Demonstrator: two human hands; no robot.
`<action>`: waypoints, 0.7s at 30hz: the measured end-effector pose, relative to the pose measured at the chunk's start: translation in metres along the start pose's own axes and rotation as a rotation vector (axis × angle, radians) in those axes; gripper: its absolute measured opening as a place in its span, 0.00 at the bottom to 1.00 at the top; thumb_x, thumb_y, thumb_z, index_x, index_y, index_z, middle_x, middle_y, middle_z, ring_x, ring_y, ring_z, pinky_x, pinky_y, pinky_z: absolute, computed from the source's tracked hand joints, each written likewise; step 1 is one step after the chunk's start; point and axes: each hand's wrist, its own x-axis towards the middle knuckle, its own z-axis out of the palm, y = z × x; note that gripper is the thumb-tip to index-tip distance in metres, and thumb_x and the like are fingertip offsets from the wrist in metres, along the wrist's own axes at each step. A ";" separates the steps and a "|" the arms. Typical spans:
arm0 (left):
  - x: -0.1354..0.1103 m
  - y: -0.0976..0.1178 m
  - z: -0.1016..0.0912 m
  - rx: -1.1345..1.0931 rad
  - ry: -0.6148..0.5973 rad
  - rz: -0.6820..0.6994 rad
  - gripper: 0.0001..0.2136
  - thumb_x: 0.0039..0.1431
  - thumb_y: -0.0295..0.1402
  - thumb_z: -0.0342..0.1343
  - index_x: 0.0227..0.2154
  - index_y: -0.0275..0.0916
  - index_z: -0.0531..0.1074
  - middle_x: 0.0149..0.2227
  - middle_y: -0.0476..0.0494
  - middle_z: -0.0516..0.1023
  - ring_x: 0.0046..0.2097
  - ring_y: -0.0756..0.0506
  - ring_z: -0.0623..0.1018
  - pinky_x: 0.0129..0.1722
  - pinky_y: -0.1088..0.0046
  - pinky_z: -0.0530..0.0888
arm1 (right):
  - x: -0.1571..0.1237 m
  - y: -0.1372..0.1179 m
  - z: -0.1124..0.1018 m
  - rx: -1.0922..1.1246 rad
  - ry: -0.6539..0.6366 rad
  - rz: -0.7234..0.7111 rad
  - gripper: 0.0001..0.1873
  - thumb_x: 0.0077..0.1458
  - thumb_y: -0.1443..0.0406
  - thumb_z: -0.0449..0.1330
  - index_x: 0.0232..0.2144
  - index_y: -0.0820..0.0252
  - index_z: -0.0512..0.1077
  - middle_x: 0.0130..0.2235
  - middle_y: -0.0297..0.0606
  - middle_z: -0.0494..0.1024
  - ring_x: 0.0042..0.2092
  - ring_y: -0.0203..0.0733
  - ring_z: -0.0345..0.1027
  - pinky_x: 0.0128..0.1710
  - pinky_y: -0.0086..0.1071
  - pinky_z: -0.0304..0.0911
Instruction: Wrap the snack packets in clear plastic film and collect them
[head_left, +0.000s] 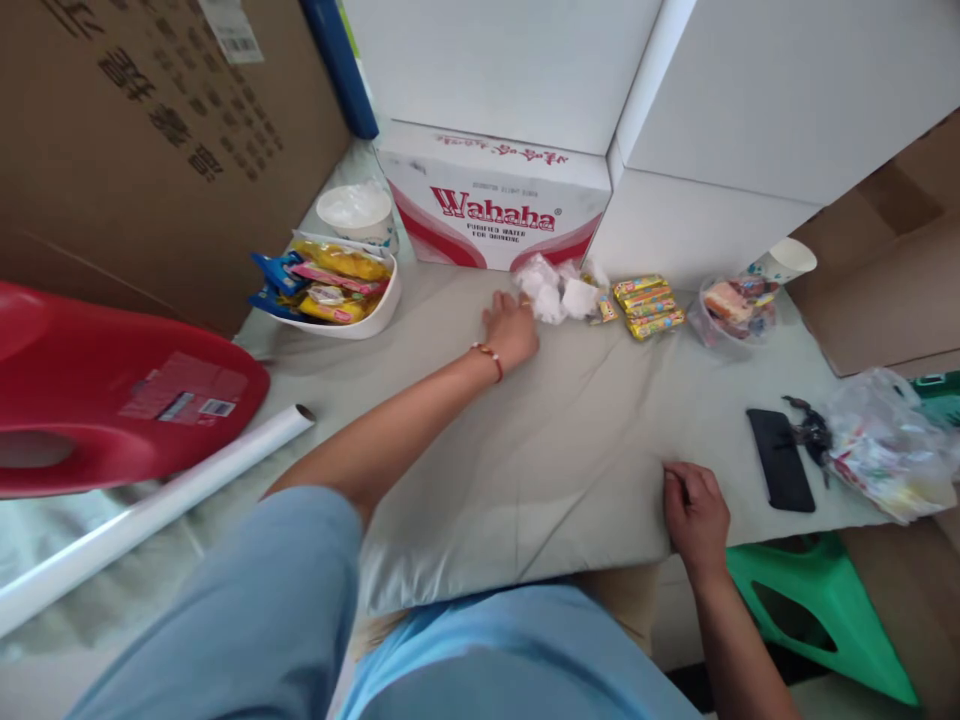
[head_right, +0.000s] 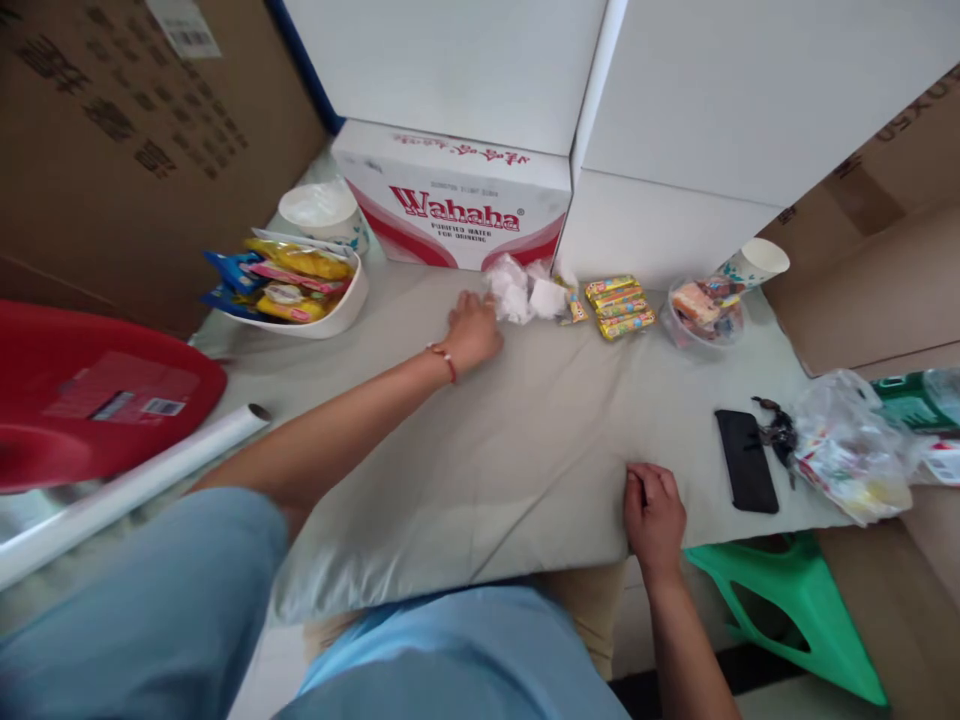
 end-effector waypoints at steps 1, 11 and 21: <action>-0.012 -0.016 -0.007 0.032 0.035 0.000 0.34 0.59 0.25 0.56 0.70 0.30 0.60 0.70 0.20 0.62 0.75 0.27 0.54 0.68 0.42 0.62 | 0.000 0.000 0.000 0.004 0.001 -0.002 0.17 0.71 0.57 0.54 0.44 0.60 0.80 0.43 0.46 0.80 0.45 0.47 0.76 0.48 0.40 0.72; -0.078 -0.199 -0.096 0.144 0.534 -0.048 0.20 0.64 0.54 0.54 0.32 0.42 0.76 0.36 0.35 0.75 0.55 0.27 0.74 0.56 0.42 0.66 | -0.003 0.002 0.002 0.025 -0.004 -0.007 0.18 0.71 0.56 0.54 0.44 0.59 0.80 0.44 0.44 0.81 0.44 0.47 0.77 0.45 0.39 0.72; -0.100 -0.142 -0.054 0.130 0.280 0.248 0.14 0.68 0.34 0.52 0.24 0.42 0.68 0.33 0.40 0.73 0.43 0.38 0.73 0.46 0.58 0.70 | -0.004 0.002 0.002 0.030 0.009 -0.039 0.16 0.71 0.58 0.55 0.44 0.60 0.80 0.44 0.43 0.80 0.44 0.46 0.77 0.45 0.38 0.71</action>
